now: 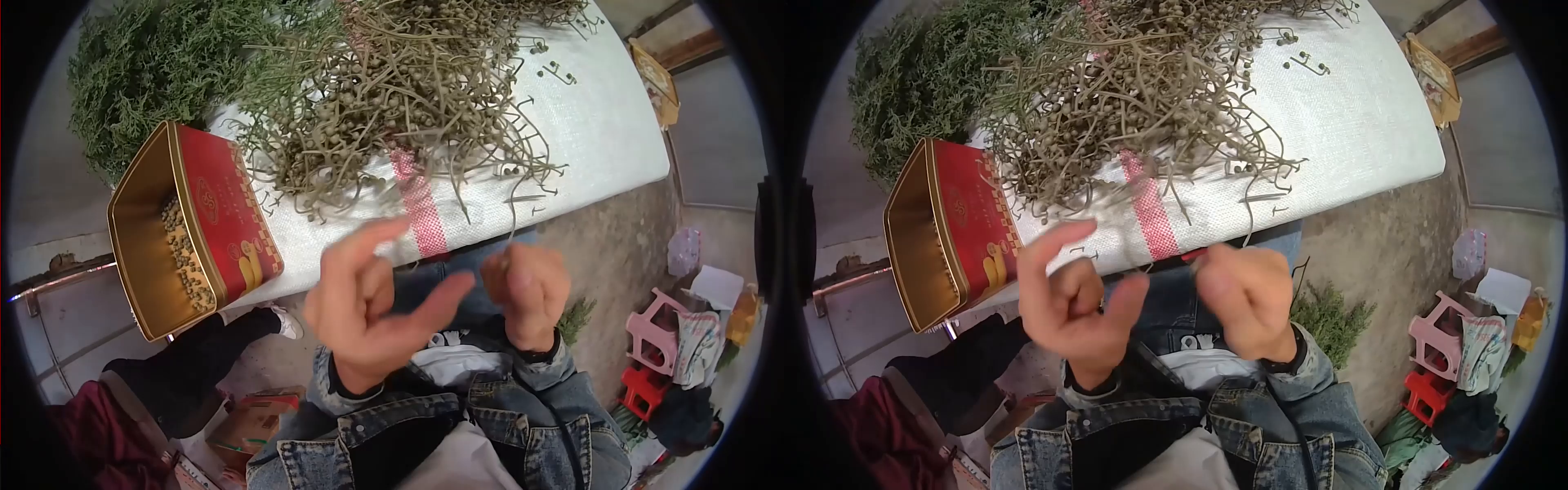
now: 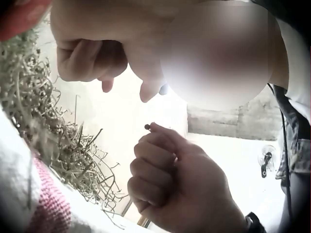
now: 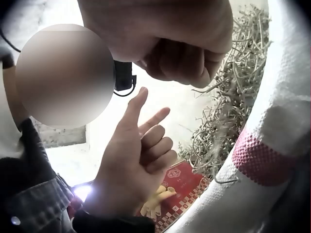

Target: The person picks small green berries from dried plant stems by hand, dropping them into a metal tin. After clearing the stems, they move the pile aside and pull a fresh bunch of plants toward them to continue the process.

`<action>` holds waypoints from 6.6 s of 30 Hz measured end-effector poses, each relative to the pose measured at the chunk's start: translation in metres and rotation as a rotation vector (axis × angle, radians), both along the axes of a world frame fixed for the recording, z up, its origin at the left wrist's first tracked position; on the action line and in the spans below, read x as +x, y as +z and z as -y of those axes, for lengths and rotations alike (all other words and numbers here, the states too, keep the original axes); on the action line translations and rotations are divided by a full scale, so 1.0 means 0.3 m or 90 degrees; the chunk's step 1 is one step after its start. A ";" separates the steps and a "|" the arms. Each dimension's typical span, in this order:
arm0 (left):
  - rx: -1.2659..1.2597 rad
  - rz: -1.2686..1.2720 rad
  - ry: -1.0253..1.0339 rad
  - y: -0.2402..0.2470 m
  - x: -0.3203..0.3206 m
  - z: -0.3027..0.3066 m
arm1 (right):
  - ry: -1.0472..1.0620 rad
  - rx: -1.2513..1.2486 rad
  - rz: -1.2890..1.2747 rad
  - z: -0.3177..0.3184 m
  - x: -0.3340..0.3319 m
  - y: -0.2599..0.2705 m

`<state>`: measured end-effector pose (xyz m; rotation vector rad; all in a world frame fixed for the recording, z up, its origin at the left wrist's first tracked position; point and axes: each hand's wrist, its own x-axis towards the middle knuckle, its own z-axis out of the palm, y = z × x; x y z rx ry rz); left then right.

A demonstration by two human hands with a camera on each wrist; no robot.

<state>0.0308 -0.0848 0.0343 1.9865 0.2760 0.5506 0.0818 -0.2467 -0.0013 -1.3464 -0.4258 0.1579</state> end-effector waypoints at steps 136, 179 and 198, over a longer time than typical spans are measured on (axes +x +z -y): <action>-0.541 -0.112 -0.207 -0.241 -0.356 -0.342 | 0.125 -0.194 0.688 -0.736 -0.023 0.289; -0.363 -0.154 -0.178 -0.103 -0.113 -0.170 | 0.101 -0.327 0.551 -0.110 0.026 0.025; 0.413 0.128 -0.194 -0.051 -0.041 -0.094 | 0.176 -0.214 -0.071 -0.096 -0.008 -0.013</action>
